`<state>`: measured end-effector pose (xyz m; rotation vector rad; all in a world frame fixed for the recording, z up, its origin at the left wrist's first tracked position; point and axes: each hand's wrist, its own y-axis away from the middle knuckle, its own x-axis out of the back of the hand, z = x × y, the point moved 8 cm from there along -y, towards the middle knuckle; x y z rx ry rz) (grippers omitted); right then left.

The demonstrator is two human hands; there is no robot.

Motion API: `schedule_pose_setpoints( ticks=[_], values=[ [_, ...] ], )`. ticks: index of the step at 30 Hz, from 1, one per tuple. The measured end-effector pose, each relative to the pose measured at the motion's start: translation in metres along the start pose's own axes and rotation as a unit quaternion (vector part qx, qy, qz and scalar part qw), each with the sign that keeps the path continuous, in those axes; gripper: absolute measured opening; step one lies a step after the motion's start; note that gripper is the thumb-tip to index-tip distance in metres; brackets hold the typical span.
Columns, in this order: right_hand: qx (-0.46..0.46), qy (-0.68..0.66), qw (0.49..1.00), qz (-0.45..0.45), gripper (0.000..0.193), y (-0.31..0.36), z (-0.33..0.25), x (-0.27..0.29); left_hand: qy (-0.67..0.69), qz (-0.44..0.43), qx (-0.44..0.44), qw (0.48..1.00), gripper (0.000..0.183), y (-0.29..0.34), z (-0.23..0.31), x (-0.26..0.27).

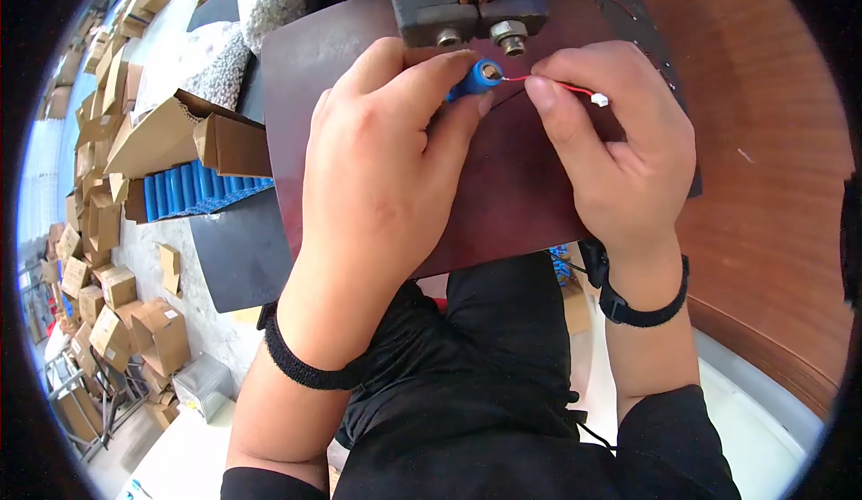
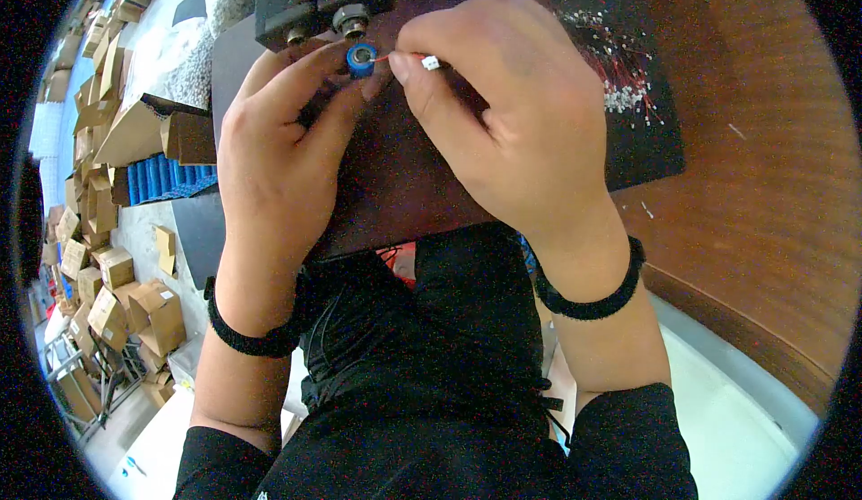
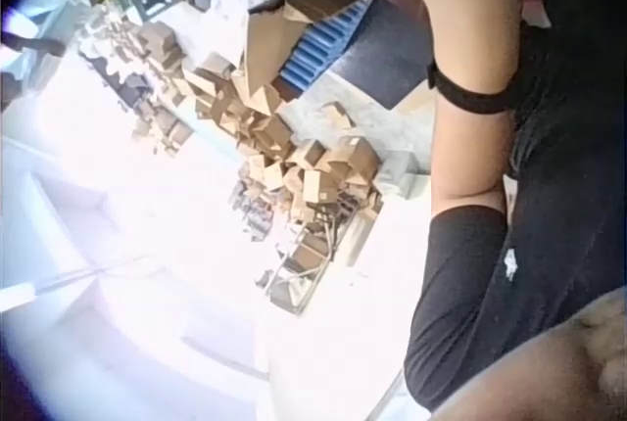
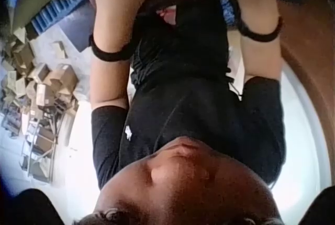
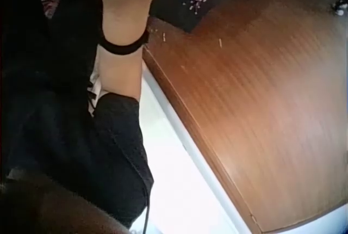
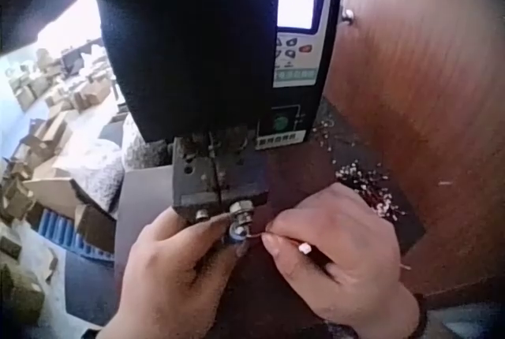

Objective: The person picks up a battery and a wire, positions them under a spot welder, and welds the wire to the battery terminal. This process is repeated for several batteries, which are then set aside.

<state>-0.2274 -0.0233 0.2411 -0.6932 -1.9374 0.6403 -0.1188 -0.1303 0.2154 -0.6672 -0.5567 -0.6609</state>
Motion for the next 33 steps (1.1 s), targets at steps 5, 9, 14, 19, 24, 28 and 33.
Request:
schedule_pose_setpoints(
  ticks=[5, 9, 14, 19, 24, 28, 33],
  values=[
    [0.009, 0.017, 0.999, 0.031, 0.012, 0.002, -0.001, 0.005, -0.013, -0.001, -0.032, 0.999, 0.027, 0.001, 0.004, -0.002],
    [0.010, 0.029, 0.999, 0.024, 0.011, 0.002, -0.004, 0.004, 0.001, 0.001, -0.045, 0.999, 0.027, 0.001, 0.001, -0.003],
    [-0.129, -0.067, 0.986, 0.076, 0.009, 0.008, 0.019, 0.010, 0.043, -0.005, -0.010, 0.999, 0.026, 0.002, 0.000, 0.001],
    [-0.031, -0.043, 0.998, 0.025, 0.010, 0.001, 0.005, 0.000, 0.047, -0.003, 0.022, 0.999, 0.023, 0.002, -0.008, 0.001],
    [-0.032, -0.034, 0.998, 0.038, 0.012, -0.002, 0.006, -0.002, 0.063, 0.016, 0.033, 0.997, 0.024, 0.001, -0.009, 0.001],
    [-0.147, -0.105, 0.981, 0.071, 0.012, 0.003, 0.023, 0.001, 0.060, 0.030, 0.018, 0.998, 0.024, 0.001, -0.009, 0.002],
    [-0.155, -0.114, 0.981, 0.035, 0.011, 0.006, 0.029, -0.006, 0.070, 0.025, 0.023, 0.997, 0.024, 0.000, -0.010, -0.001]
  ],
)
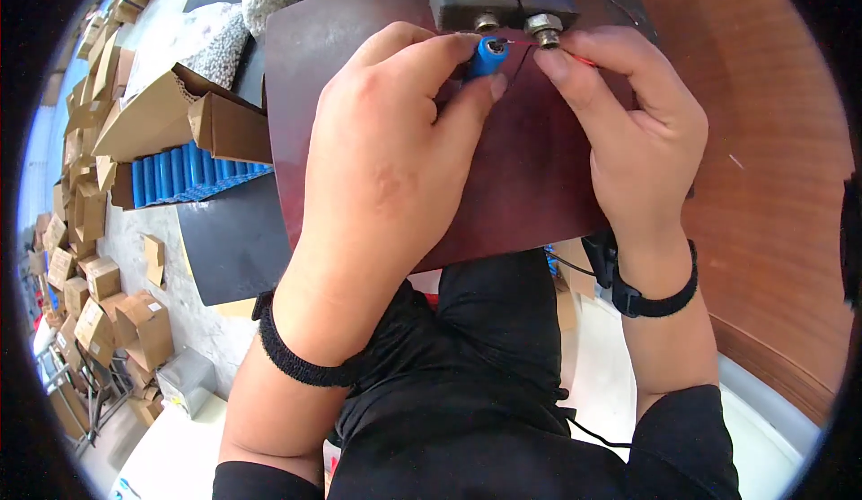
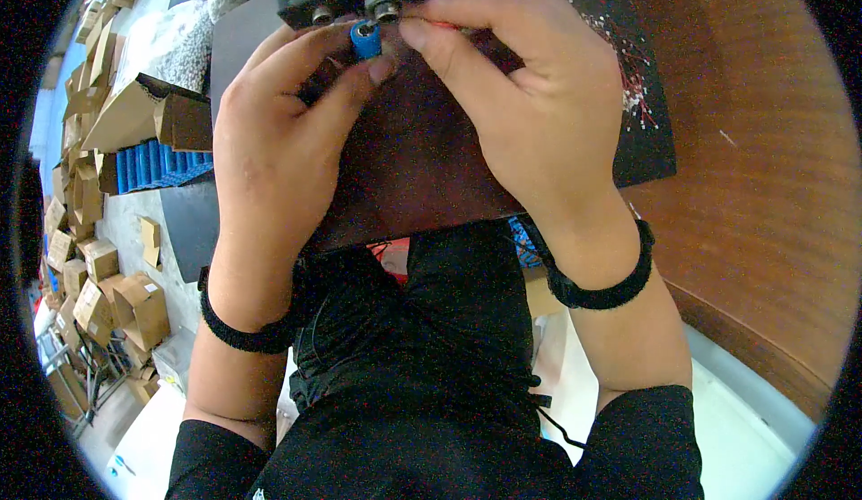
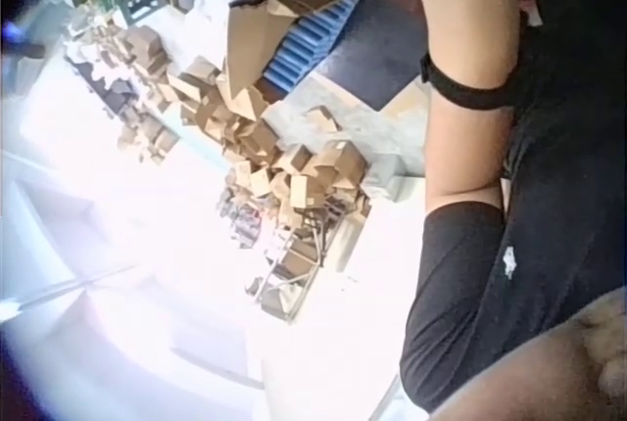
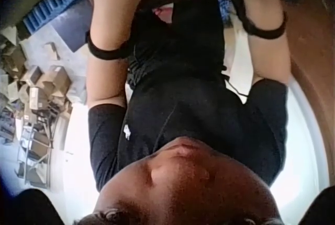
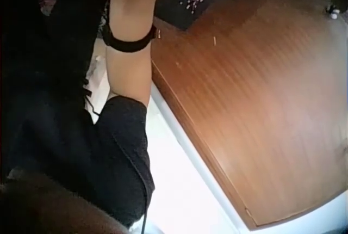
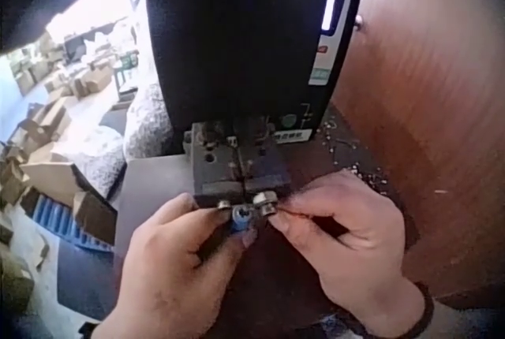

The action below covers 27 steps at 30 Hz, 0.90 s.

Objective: The person picks up a battery and a wire, positions them under a spot welder, and welds the wire to the battery terminal. This process is repeated for several batteries, which are then set aside.

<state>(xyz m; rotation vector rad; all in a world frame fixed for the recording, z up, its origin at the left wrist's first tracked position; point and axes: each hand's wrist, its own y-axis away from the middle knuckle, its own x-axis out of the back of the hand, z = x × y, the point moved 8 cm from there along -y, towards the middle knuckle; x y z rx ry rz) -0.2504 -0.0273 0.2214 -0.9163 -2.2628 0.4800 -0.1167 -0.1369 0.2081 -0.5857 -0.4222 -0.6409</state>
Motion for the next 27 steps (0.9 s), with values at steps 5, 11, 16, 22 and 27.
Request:
schedule_pose_setpoints(
  ticks=[5, 11, 16, 22, 27],
  values=[
    [0.017, 0.013, 1.000, -0.015, 0.011, -0.0008, -0.0039, -0.0016, -0.006, 0.008, -0.007, 1.000, 0.023, -0.0013, -0.0011, 0.0024],
    [0.029, 0.022, 0.999, -0.020, 0.010, -0.0021, -0.0049, -0.0029, -0.004, -0.006, 0.027, 1.000, 0.024, -0.0029, -0.0019, 0.0006],
    [0.035, 0.030, 0.999, -0.024, 0.011, -0.0017, -0.0064, -0.0040, -0.009, 0.006, 0.017, 1.000, 0.023, -0.0020, 0.0002, 0.0022],
    [0.009, 0.026, 0.999, -0.030, 0.011, -0.0013, -0.0019, -0.0041, -0.014, 0.003, 0.002, 1.000, 0.025, -0.0035, -0.0009, 0.0009],
    [-0.017, 0.029, 0.999, -0.004, 0.011, 0.0034, 0.0017, -0.0020, -0.029, 0.007, -0.016, 0.999, 0.024, -0.0029, -0.0015, 0.0012]
  ],
)
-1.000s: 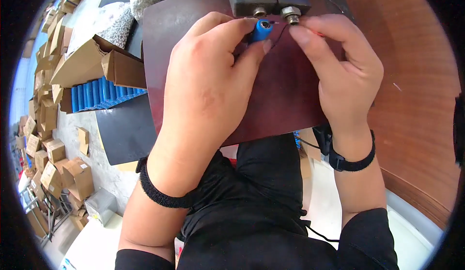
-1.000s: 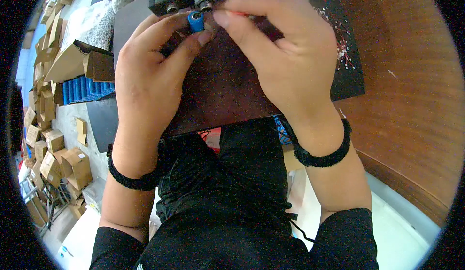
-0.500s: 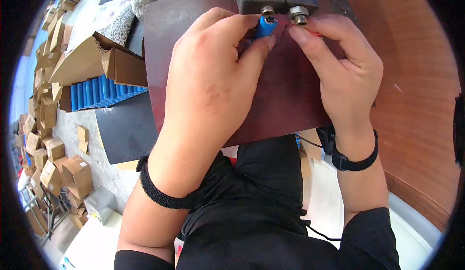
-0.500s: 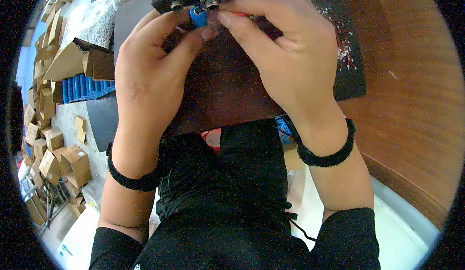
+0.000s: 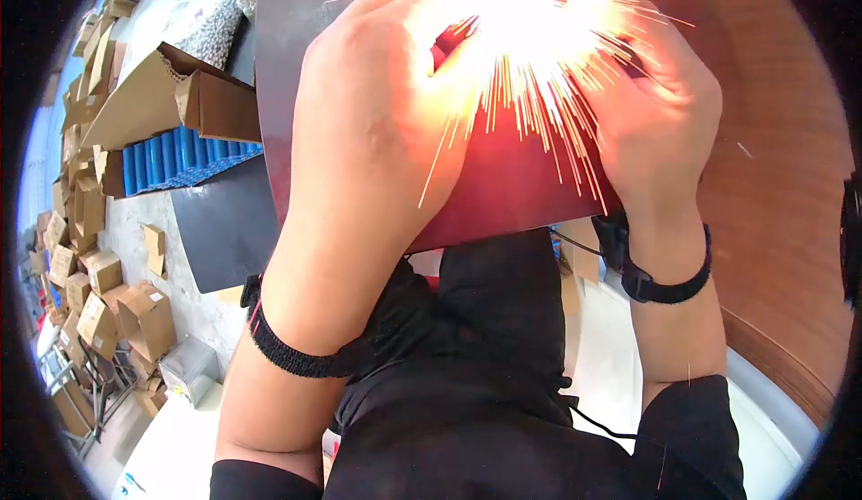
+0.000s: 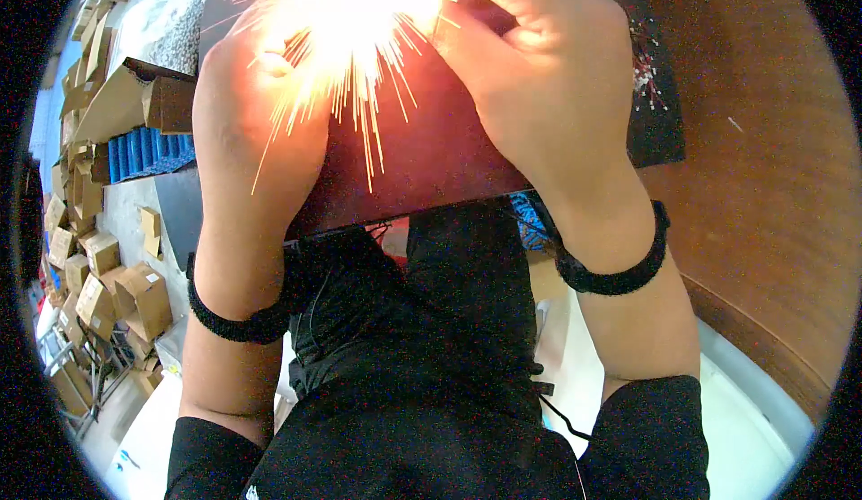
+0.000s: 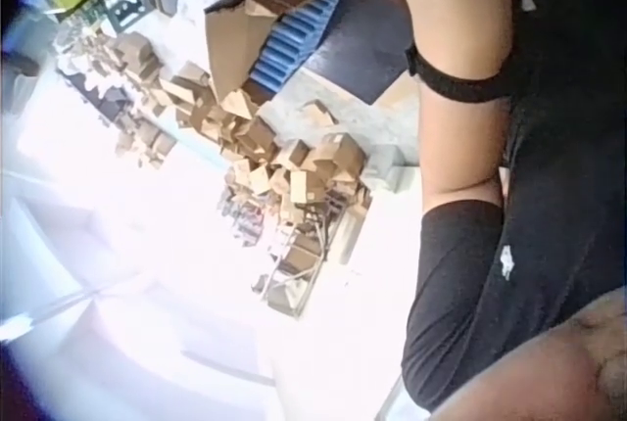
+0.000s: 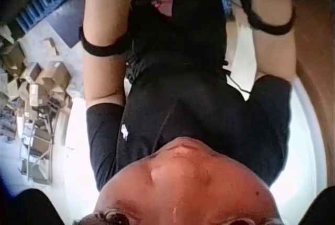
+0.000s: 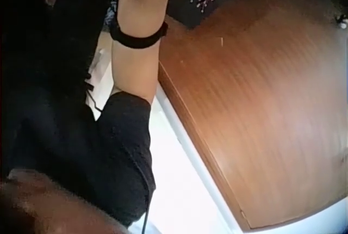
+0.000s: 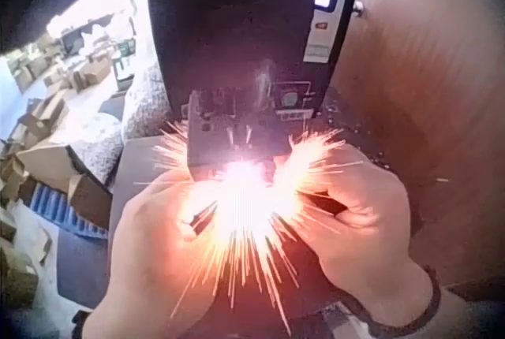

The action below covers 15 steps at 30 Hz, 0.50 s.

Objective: The person picks up a battery and a wire, positions them under a spot welder, and welds the wire to the battery terminal. This process is repeated for several batteries, which are then set aside.

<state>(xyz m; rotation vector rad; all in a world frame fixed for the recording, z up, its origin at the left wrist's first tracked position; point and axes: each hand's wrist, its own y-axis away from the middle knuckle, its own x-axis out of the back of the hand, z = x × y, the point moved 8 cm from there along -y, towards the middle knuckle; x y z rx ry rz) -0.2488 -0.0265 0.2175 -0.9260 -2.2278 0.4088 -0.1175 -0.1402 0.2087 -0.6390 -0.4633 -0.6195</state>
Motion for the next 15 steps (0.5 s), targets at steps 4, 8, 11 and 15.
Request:
schedule_pose_setpoints(
  ticks=[4, 8, 11, 15],
  values=[
    [0.020, 0.008, 1.000, -0.021, 0.012, -0.005, -0.002, -0.001, 0.028, -0.001, 0.007, 1.000, 0.024, -0.002, 0.000, -0.001],
    [-0.005, -0.001, 1.000, -0.023, 0.012, -0.003, -0.002, -0.003, 0.009, -0.006, 0.016, 1.000, 0.024, 0.000, 0.002, 0.002],
    [0.032, 0.031, 0.999, -0.021, 0.011, -0.006, -0.010, -0.003, 0.018, 0.010, 0.012, 1.000, 0.024, 0.001, 0.000, 0.000],
    [0.068, 0.059, 0.996, -0.024, 0.011, -0.007, -0.014, -0.001, 0.018, 0.007, 0.019, 1.000, 0.023, 0.000, 0.006, 0.003]
  ],
)
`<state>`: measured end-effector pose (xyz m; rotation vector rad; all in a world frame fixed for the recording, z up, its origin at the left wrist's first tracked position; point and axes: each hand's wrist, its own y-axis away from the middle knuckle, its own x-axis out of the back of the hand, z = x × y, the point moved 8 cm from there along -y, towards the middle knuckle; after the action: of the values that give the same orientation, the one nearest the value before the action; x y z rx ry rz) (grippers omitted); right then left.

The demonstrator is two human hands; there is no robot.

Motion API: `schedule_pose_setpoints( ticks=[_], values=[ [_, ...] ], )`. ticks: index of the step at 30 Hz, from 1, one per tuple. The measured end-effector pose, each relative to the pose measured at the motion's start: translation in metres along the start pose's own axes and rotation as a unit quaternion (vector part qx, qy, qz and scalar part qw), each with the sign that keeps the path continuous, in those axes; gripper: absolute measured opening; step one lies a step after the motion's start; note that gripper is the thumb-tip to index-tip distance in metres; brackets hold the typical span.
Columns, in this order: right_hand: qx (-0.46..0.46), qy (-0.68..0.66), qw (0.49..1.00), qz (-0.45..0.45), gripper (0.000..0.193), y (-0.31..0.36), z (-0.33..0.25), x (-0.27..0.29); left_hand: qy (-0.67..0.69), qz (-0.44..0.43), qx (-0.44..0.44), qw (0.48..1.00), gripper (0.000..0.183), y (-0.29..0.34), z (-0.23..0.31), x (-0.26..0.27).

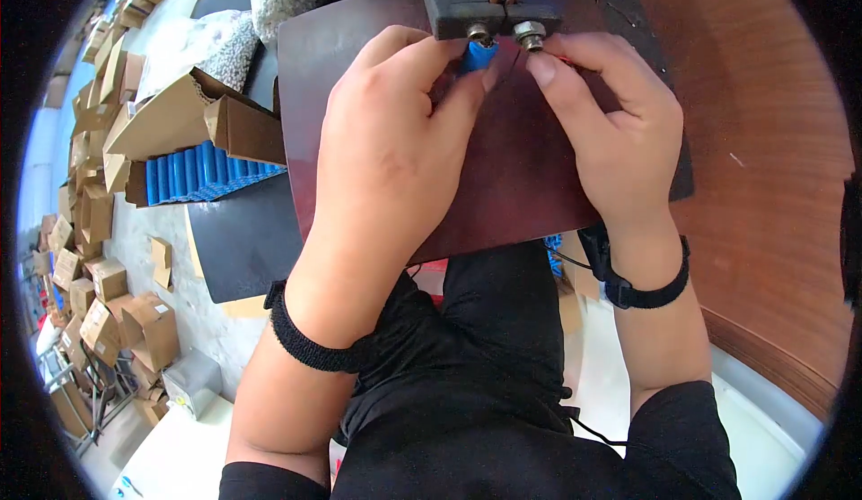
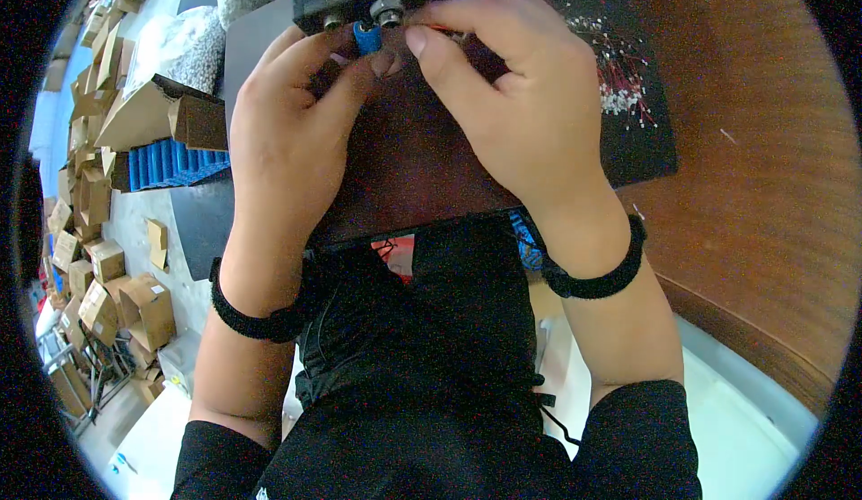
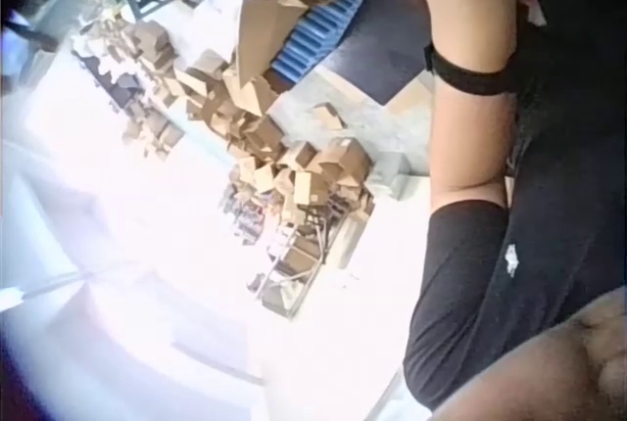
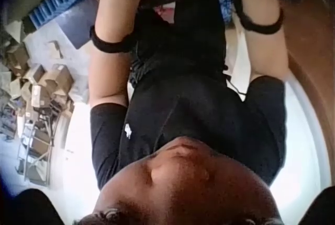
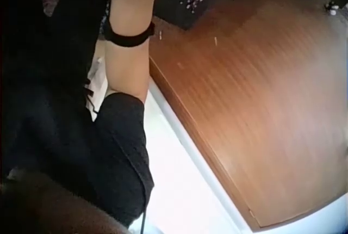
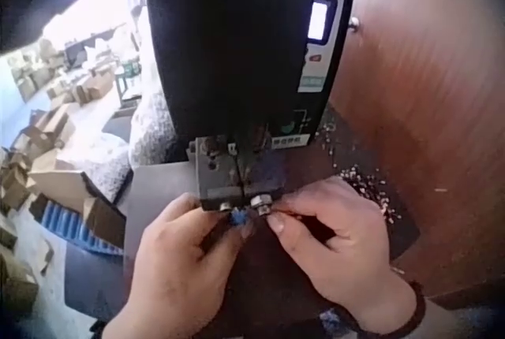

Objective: The person picks up a battery and a wire, positions them under a spot welder, and welds the wire to the battery terminal. This process is repeated for several batteries, which are then set aside.

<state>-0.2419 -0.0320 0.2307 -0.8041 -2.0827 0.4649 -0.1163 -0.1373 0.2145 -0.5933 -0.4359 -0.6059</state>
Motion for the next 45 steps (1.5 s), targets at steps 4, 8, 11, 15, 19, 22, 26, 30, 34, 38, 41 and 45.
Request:
schedule_pose_setpoints(
  ticks=[4, 8, 11, 15, 19, 22, 26, 30, 34, 38, 41, 45],
  values=[
    [0.017, 0.029, 0.999, -0.009, 0.010, 0.000, -0.004, 0.000, 0.018, -0.015, 0.024, 0.999, 0.022, 0.000, -0.001, -0.003],
    [0.030, 0.035, 0.999, -0.015, 0.010, -0.001, -0.010, -0.002, 0.002, -0.010, -0.010, 1.000, 0.023, 0.000, 0.001, -0.002],
    [0.050, 0.043, 0.998, -0.012, 0.009, 0.000, -0.011, -0.002, -0.030, -0.016, -0.018, 0.999, 0.022, 0.002, 0.001, 0.000],
    [0.063, 0.044, 0.997, -0.010, 0.008, 0.000, -0.015, -0.004, -0.004, -0.024, -0.006, 1.000, 0.025, 0.003, -0.004, 0.000],
    [0.045, 0.015, 0.999, 0.012, 0.005, 0.001, -0.021, 0.007, 0.004, -0.061, -0.011, 0.998, 0.026, 0.002, 0.001, 0.000],
    [0.072, -0.087, 0.993, 0.038, 0.007, 0.012, -0.023, 0.027, 0.032, -0.039, -0.139, 0.989, 0.030, 0.016, 0.025, 0.010],
    [-0.010, -0.077, 0.992, 0.101, 0.005, 0.063, -0.019, 0.099, -0.006, 0.035, -0.211, 0.977, 0.014, 0.054, 0.036, 0.091],
    [-0.158, 0.016, 0.985, 0.067, 0.002, 0.143, 0.019, 0.156, -0.266, 0.018, -0.084, 0.960, 0.008, 0.054, -0.049, 0.143],
    [-0.308, 0.163, 0.934, -0.080, 0.008, 0.233, 0.082, 0.147, -0.460, -0.154, -0.088, 0.870, 0.022, 0.052, -0.107, 0.127],
    [-0.432, 0.187, 0.877, -0.093, 0.053, 0.315, 0.142, 0.148, -0.499, -0.197, -0.083, 0.840, 0.023, 0.048, -0.122, 0.131],
    [-0.393, 0.194, 0.899, -0.013, 0.044, 0.283, 0.120, 0.157, -0.454, -0.220, -0.094, 0.858, 0.021, 0.043, -0.112, 0.130],
    [-0.280, 0.181, 0.941, 0.055, 0.029, 0.208, 0.109, 0.152, -0.409, -0.137, -0.124, 0.893, 0.021, 0.052, -0.086, 0.150]
  ],
)
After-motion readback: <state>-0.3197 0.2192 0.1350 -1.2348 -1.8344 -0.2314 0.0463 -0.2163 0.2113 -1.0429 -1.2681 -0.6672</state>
